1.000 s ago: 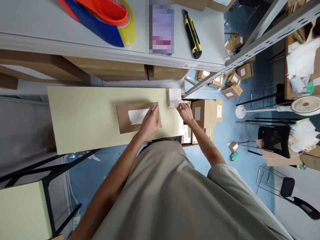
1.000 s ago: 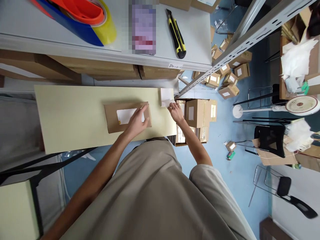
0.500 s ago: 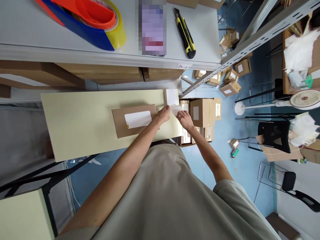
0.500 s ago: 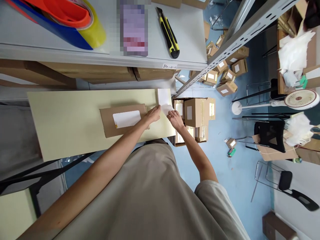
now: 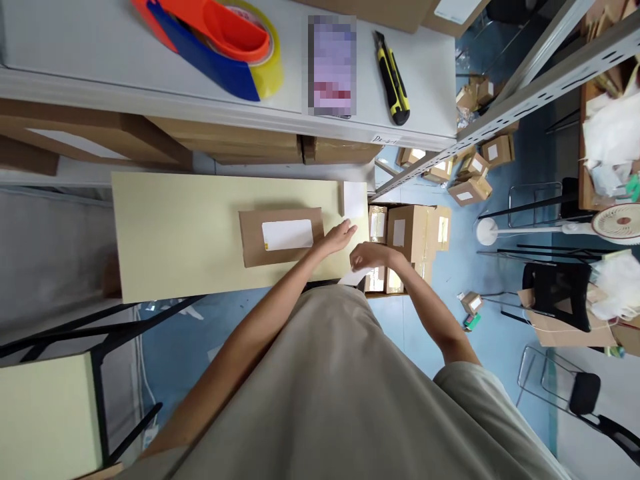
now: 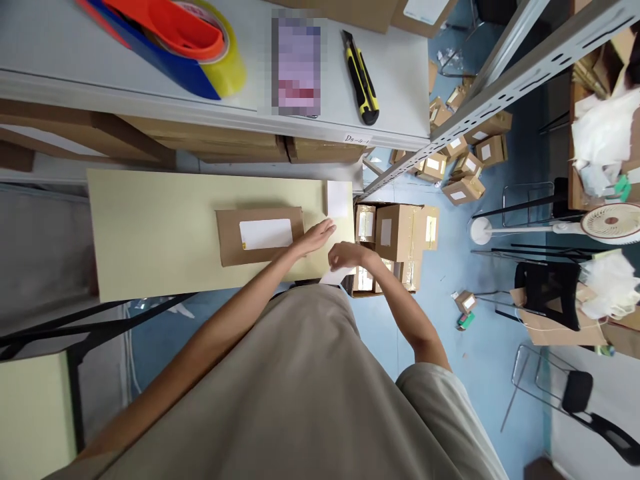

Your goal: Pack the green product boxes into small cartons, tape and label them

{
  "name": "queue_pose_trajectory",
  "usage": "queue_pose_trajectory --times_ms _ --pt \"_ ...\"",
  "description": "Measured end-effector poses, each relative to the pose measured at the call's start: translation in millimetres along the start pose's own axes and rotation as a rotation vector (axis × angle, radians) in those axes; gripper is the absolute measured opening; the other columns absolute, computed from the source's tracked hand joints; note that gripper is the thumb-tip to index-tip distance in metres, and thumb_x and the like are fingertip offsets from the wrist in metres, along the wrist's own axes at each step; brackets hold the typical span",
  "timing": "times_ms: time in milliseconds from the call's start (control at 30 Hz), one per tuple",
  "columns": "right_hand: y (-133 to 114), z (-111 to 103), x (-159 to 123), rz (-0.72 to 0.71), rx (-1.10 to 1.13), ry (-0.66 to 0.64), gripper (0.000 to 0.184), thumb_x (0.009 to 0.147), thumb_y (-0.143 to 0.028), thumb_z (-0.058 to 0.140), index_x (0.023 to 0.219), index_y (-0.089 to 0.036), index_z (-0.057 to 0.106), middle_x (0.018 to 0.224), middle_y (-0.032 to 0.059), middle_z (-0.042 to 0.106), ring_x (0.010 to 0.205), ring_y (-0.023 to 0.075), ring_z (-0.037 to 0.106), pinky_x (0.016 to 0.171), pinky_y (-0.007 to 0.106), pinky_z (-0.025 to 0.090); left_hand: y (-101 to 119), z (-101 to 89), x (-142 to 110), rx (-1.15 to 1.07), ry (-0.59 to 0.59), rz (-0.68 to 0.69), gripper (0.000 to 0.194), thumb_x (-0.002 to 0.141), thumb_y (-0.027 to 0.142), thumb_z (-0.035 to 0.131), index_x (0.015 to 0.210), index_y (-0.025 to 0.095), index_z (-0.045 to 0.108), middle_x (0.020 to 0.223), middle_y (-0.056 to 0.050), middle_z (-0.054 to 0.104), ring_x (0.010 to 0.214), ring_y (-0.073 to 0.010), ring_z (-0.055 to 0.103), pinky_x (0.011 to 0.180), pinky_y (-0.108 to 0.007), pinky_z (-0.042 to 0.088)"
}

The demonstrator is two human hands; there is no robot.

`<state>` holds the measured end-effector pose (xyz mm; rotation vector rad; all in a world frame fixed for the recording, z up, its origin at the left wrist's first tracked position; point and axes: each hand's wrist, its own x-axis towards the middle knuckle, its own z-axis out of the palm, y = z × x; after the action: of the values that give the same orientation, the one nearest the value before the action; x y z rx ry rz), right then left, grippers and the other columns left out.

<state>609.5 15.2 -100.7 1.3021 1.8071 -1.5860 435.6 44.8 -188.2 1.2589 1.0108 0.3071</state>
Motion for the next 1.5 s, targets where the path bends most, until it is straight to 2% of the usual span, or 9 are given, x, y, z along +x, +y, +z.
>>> queue_pose_trajectory --times_ms 100,167,233,500,900,1067,1233,1400,1500 --pt "-4.4 -24.1 -4.7 -0.094 0.211 0.423 0.026 0.094 -0.046 0.083 0.095 -0.020 0.084 0.100 0.0070 0.088 0.091 0.0239 0.080 0.081 0.031 0.058 -7.7 -14.3 -52.3 -0.491 -0.095 -0.110 0.080 0.101 0.086 0.054 0.129 0.016 0.079 0.136 -0.024 0.082 0.138 -0.0426 0.074 0.120 -0.058 0.056" --pt "-7.7 -36.6 -2.2 -0.125 0.312 0.657 0.035 0.092 -0.054 0.081 0.093 -0.019 0.081 0.094 0.0081 0.086 0.084 0.0244 0.078 0.072 0.031 0.056 -12.3 -24.2 -91.8 -0.671 -0.041 -0.081 0.079 0.094 0.087 0.068 0.121 0.014 0.081 0.131 -0.025 0.083 0.131 -0.0421 0.078 0.118 -0.058 0.057" --pt "-13.3 -44.6 1.7 -0.176 0.394 0.736 0.042 0.086 -0.060 0.084 0.090 -0.019 0.078 0.089 0.0081 0.084 0.079 0.0242 0.075 0.066 0.030 0.054 -14.7 -31.5 -127.5 -0.757 0.069 -0.023 0.076 0.089 0.082 0.079 0.121 0.014 0.082 0.131 -0.025 0.083 0.126 -0.0401 0.080 0.117 -0.056 0.059" --pt "-52.4 -46.8 6.2 -0.371 0.434 0.591 0.051 0.074 -0.065 0.095 0.086 -0.018 0.077 0.082 0.0058 0.080 0.071 0.0201 0.069 0.060 0.028 0.050 -8.2 -38.4 -198.3 -0.611 0.378 0.067 0.067 0.088 0.076 0.086 0.117 0.016 0.081 0.120 -0.020 0.087 0.104 -0.0337 0.087 0.097 -0.046 0.069" --pt "-76.6 -34.0 -0.9 -0.453 0.323 0.557 0.045 0.080 -0.059 0.094 0.089 -0.018 0.077 0.080 0.0039 0.078 0.069 0.0175 0.065 0.056 0.026 0.045 -2.4 -40.8 -230.0 -0.383 0.423 0.126 0.069 0.080 0.083 0.088 0.104 0.019 0.080 0.107 -0.014 0.087 0.102 -0.0326 0.087 0.082 -0.039 0.069" --pt "-85.7 -28.3 3.5 -0.445 0.250 0.598 0.041 0.086 -0.057 0.090 0.093 -0.019 0.077 0.083 0.0054 0.079 0.076 0.0208 0.070 0.063 0.030 0.053 -0.6 -40.6 -236.1 -0.367 0.410 0.137 0.068 0.078 0.083 0.089 0.099 0.020 0.078 0.100 -0.012 0.087 0.101 -0.0321 0.087 0.082 -0.040 0.069" --pt "-108.3 8.7 8.4 -0.399 0.093 0.846 0.024 0.093 -0.044 0.084 0.099 -0.020 0.080 0.109 0.0109 0.082 0.100 0.0272 0.075 0.091 0.041 0.062 -2.0 -38.0 -238.9 -0.371 0.450 0.187 0.064 0.082 0.080 0.087 0.100 0.020 0.078 0.098 -0.012 0.085 0.098 -0.0300 0.085 0.079 -0.038 0.067" --pt "-134.4 63.5 -16.2 -0.488 0.165 0.691 0.028 0.102 -0.049 0.076 0.096 -0.023 0.083 0.103 0.0077 0.082 0.094 0.0229 0.075 0.090 0.036 0.061 -8.1 -35.1 -239.4 -0.374 0.544 0.192 0.058 0.083 0.076 0.087 0.097 0.020 0.077 0.091 -0.009 0.082 0.092 -0.0265 0.081 0.074 -0.035 0.064" --pt "-145.7 80.7 -29.3 -0.454 0.153 0.734 0.032 0.100 -0.056 0.081 0.097 -0.024 0.085 0.103 0.0072 0.081 0.091 0.0222 0.075 0.089 0.036 0.060 -9.0 -34.9 -240.9 -0.360 0.560 0.205 0.052 0.084 0.070 0.087 0.096 0.020 0.078 0.091 -0.008 0.082 0.089 -0.0250 0.080 0.073 -0.034 0.063"
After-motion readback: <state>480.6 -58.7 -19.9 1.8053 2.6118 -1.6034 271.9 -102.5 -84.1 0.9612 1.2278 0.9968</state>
